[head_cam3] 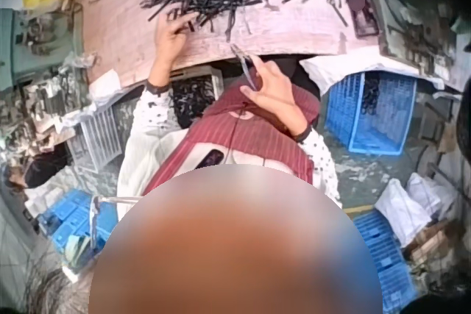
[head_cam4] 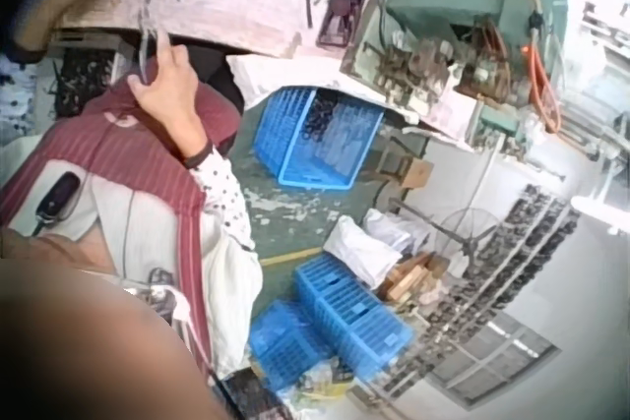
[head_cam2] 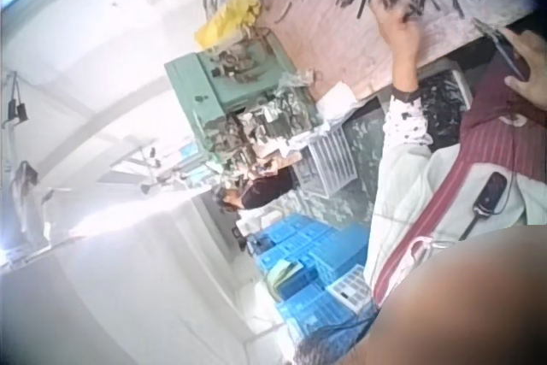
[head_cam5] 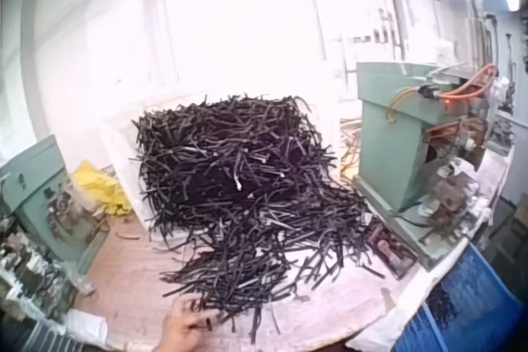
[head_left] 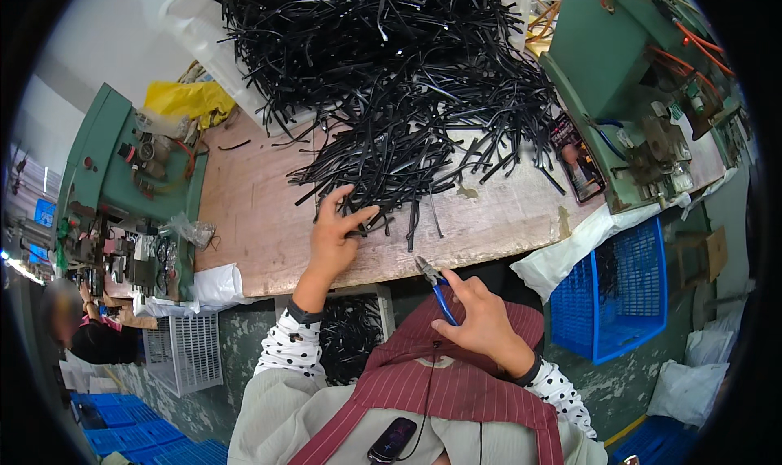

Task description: The person repeatedly picks black cables from a large pile on a wooden table and cuts them into shorter pieces using blue-handled pliers. The cut pieces are dropped back onto the table. The person occasionally reaches into a white bin to retrieve more cables.

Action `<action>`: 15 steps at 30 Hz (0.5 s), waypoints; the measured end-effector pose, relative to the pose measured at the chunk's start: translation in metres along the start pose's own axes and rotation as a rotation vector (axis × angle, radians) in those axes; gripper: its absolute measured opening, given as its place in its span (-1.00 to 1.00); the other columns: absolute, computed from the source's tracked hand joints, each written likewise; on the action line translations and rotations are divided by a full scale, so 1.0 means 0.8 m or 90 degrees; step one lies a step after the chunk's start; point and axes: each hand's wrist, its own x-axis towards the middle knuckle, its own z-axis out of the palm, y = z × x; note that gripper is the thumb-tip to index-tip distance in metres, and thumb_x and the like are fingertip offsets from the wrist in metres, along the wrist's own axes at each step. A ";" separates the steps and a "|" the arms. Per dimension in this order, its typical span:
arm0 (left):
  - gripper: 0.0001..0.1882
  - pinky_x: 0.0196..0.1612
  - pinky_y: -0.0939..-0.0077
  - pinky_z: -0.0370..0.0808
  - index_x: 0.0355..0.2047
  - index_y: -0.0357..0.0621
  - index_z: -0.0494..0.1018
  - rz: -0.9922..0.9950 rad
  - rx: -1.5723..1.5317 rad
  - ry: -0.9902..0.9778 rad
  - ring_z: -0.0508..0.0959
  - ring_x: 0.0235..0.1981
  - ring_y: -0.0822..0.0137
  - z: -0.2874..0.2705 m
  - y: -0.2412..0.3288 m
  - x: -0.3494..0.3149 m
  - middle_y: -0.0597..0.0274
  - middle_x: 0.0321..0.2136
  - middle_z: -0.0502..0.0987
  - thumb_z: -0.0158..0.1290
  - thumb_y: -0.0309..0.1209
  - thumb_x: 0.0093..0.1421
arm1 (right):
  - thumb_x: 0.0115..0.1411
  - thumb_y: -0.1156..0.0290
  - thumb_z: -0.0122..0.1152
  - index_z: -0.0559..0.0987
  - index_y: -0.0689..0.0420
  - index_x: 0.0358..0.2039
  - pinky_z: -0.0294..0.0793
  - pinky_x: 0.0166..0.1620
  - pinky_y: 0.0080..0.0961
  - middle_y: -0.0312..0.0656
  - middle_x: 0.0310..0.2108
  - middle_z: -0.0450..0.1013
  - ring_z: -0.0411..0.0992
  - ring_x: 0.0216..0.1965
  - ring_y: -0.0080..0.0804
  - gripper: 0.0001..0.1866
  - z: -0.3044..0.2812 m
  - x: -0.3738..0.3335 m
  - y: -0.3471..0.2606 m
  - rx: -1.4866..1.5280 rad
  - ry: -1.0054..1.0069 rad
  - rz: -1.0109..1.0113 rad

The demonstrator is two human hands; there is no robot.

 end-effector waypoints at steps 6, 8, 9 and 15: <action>-0.78 -0.41 0.34 0.49 -0.21 -0.03 0.57 -0.256 0.014 0.096 0.56 -0.51 0.13 0.007 0.033 0.029 0.10 -0.40 0.56 0.16 -0.45 0.09 | -0.19 0.16 0.49 0.33 0.00 0.26 0.47 -0.34 -0.25 -0.14 -0.38 0.33 0.43 -0.39 -0.16 -0.06 0.017 -0.003 0.005 0.028 -0.004 0.003; -0.73 -0.42 0.19 0.50 -0.21 -0.04 0.54 -0.269 0.201 0.005 0.60 -0.47 0.02 0.037 0.038 0.047 0.09 -0.49 0.61 0.20 -0.23 0.12 | -0.18 0.14 0.48 0.33 0.01 0.26 0.51 -0.30 -0.26 -0.14 -0.34 0.35 0.46 -0.35 -0.16 -0.07 0.016 -0.004 -0.005 0.011 -0.036 0.005; -0.76 -0.42 0.20 0.50 -0.22 -0.05 0.55 -0.252 0.225 -0.004 0.60 -0.49 0.03 0.052 0.028 0.052 0.10 -0.49 0.60 0.19 -0.25 0.13 | -0.18 0.14 0.48 0.33 0.01 0.26 0.52 -0.29 -0.27 -0.13 -0.33 0.36 0.47 -0.33 -0.16 -0.07 0.016 -0.006 -0.009 0.007 -0.036 -0.009; -0.86 -0.48 0.39 0.48 -0.27 -0.07 0.57 -0.141 -0.006 0.183 0.61 -0.52 0.22 0.091 -0.004 0.062 0.11 -0.49 0.62 0.12 -0.35 0.19 | -0.16 0.12 0.47 0.33 0.02 0.26 0.54 -0.28 -0.28 -0.13 -0.30 0.37 0.49 -0.30 -0.17 -0.08 0.012 -0.017 -0.001 -0.008 -0.031 -0.006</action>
